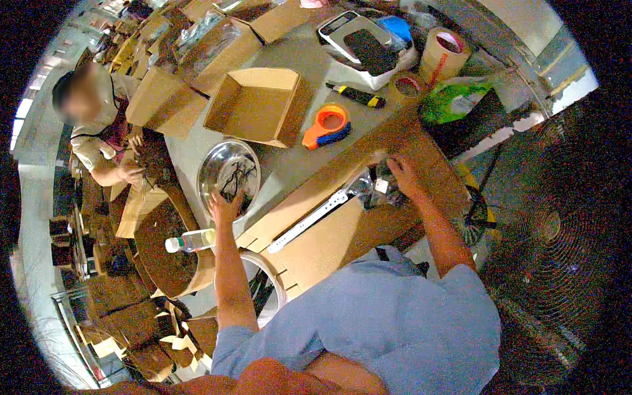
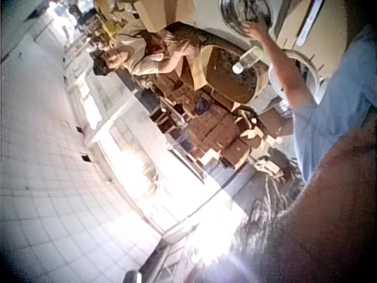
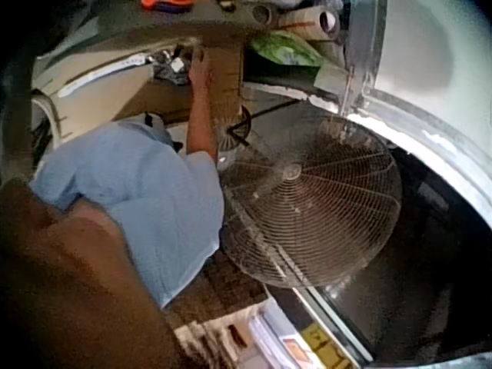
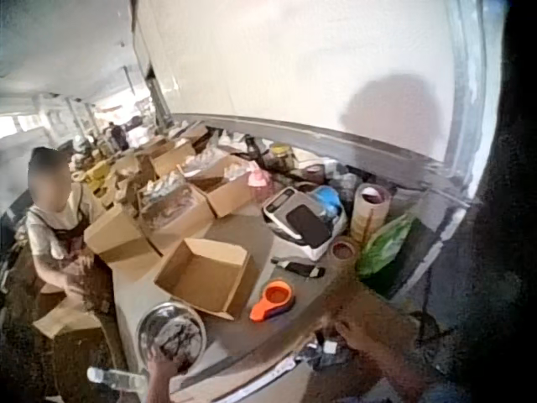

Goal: The person places metal drawer slides into a long cardboard box, adds a small bag of hardware from a metal bowl, and then uses a tape dispenser to seal the box.

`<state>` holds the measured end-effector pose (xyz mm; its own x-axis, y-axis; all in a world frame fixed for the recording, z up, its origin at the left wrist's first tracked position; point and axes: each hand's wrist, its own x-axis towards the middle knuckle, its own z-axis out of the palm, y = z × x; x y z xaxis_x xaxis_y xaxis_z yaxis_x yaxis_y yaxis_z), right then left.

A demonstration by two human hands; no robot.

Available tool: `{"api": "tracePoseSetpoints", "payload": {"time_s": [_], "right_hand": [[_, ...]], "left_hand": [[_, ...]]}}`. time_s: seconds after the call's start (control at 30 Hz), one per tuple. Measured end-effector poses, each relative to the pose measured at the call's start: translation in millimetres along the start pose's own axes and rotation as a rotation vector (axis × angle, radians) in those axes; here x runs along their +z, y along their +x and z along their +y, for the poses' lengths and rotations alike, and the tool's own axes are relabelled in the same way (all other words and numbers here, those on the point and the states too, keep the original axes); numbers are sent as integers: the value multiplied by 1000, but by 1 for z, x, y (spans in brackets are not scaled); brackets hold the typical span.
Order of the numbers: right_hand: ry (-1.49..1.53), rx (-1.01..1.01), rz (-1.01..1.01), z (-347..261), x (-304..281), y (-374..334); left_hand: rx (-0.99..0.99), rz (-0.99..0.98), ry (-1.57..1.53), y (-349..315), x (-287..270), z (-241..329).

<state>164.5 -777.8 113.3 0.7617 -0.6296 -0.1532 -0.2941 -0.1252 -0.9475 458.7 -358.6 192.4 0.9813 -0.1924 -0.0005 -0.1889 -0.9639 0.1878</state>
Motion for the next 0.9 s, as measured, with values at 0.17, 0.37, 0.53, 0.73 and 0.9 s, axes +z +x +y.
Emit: {"api": "tracePoseSetpoints", "payload": {"time_s": [0.17,0.37,0.53,0.73,0.9], "right_hand": [[-259,-109,-119,-13,15,4],[-574,-168,-85,-27,11,2],[-656,-277,-77,-21,20,-25],[-529,-238,9,-32,20,-28],[-568,-455,191,-29,24,-28]], "left_hand": [[-169,-295,252,18,-18,38],[-41,-184,219,18,5,14],[281,-3,87,6,-3,12],[218,23,-43,-6,-14,18],[334,141,-40,43,-23,13]]}}
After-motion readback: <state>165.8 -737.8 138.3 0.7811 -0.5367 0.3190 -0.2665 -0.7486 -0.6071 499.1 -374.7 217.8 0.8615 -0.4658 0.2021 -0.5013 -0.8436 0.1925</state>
